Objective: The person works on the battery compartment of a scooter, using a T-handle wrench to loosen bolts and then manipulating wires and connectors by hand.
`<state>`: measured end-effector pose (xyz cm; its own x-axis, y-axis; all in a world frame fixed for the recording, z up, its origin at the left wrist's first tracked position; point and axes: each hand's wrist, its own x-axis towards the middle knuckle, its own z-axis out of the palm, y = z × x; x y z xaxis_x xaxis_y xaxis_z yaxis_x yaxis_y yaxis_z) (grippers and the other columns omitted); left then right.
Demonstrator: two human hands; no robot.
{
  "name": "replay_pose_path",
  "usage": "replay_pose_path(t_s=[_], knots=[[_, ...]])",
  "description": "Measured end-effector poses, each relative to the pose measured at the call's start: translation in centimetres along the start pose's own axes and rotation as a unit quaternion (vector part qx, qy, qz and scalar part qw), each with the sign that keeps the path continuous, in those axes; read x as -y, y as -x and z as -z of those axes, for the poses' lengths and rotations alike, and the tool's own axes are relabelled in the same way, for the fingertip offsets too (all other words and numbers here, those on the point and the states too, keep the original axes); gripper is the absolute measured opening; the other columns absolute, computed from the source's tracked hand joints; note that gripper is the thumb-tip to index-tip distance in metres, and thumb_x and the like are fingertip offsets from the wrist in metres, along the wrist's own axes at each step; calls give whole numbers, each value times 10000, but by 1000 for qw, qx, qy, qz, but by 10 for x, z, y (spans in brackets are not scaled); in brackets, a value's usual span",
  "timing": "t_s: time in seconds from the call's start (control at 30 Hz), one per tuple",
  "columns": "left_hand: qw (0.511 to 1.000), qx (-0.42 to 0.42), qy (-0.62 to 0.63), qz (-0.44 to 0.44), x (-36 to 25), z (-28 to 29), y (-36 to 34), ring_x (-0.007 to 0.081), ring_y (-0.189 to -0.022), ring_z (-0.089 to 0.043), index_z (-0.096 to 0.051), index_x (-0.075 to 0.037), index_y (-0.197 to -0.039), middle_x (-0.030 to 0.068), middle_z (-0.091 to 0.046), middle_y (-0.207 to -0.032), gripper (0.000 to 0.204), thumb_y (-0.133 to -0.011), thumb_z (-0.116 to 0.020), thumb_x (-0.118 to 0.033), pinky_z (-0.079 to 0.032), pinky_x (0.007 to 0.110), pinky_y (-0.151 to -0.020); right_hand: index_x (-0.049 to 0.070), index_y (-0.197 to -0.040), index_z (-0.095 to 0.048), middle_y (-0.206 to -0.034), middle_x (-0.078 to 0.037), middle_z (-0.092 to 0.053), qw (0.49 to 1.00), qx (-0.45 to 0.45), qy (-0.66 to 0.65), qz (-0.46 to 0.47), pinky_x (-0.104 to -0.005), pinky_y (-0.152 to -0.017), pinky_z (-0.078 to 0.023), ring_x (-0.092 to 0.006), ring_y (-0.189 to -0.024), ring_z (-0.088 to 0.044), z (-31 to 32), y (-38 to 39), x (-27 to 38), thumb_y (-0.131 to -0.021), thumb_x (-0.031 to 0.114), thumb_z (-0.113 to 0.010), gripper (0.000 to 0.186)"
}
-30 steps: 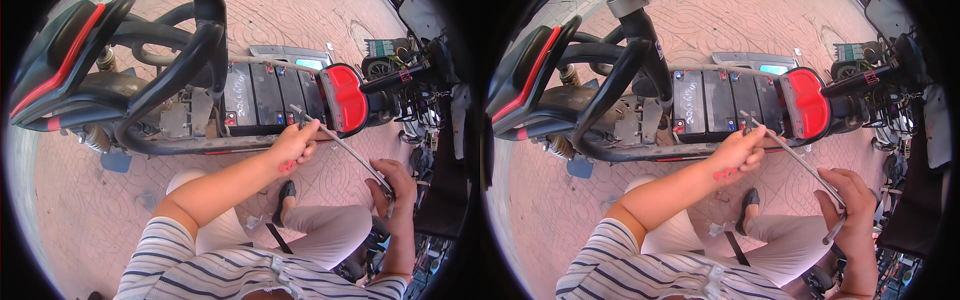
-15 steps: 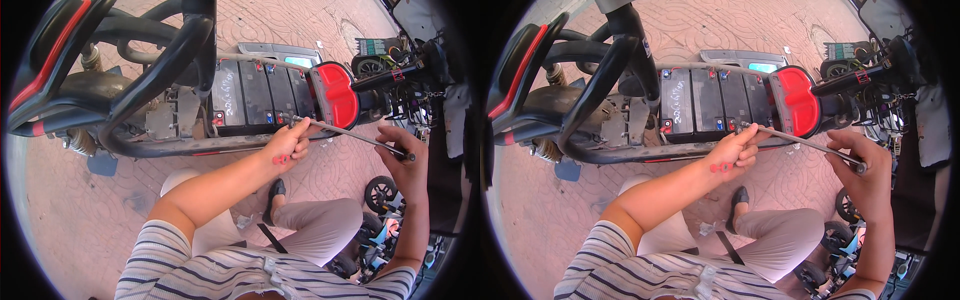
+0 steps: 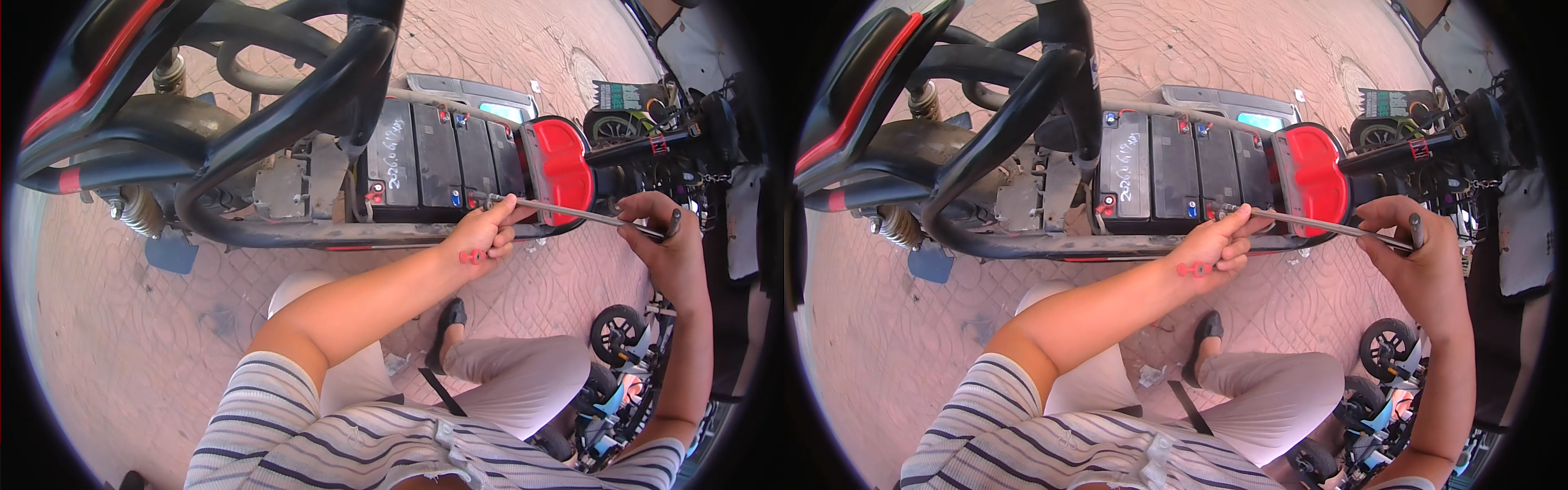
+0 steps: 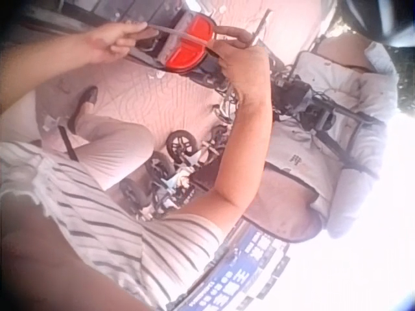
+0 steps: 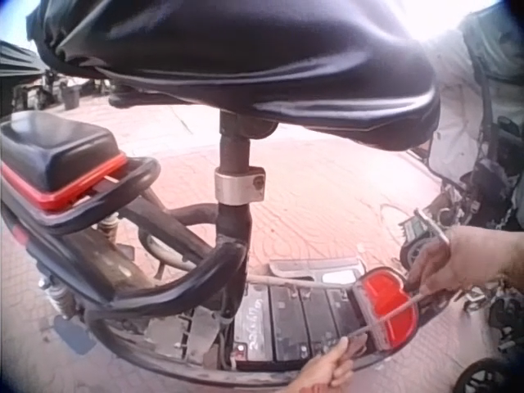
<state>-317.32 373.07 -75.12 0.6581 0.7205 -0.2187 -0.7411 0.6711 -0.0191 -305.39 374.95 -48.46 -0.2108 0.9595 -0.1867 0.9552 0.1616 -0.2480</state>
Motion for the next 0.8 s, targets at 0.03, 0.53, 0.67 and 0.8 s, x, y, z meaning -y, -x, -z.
replay_pose_path(t_s=[0.03,0.53,0.67,0.8], knots=[[1000,-5,2,3,-1,-2,0,24,-524,-328,-588,-21,-1144,20,-626,-1238,363,-1048,-472,-351,-284,188,-426,2,-1024,-671,-859,-28,-660,1000,0,-6,13,-201,-608,-456,-52,-706,-583,1,-5,0,-773,-106,-706,276],[998,-13,63,6,-3,-6,-1,31,-526,-345,-579,-98,-1157,-9,-666,-1204,325,-1060,-428,-368,-293,189,-454,-11,-879,-647,-667,8,-555,976,132,-28,-168,-221,-410,-253,-39,-470,-394,14,-95,49,-863,62,-647,75],[994,11,112,-10,-8,-9,-11,36,-529,-345,-579,-87,-1168,-6,-667,-1200,364,-1054,-426,-397,-294,181,-453,-37,-669,-609,-570,-39,-555,997,-32,56,44,-281,-508,-368,-71,-529,-478,1,-91,27,-863,291,-733,400],[981,-19,195,-11,-14,-17,-14,42,-523,-350,-577,-66,-1135,23,-671,-1187,346,-1048,-449,-376,-306,184,-434,-19,-604,-503,-544,-34,-496,984,-101,54,136,-293,-487,-332,-86,-510,-414,-12,-88,35,-869,256,-735,447]])
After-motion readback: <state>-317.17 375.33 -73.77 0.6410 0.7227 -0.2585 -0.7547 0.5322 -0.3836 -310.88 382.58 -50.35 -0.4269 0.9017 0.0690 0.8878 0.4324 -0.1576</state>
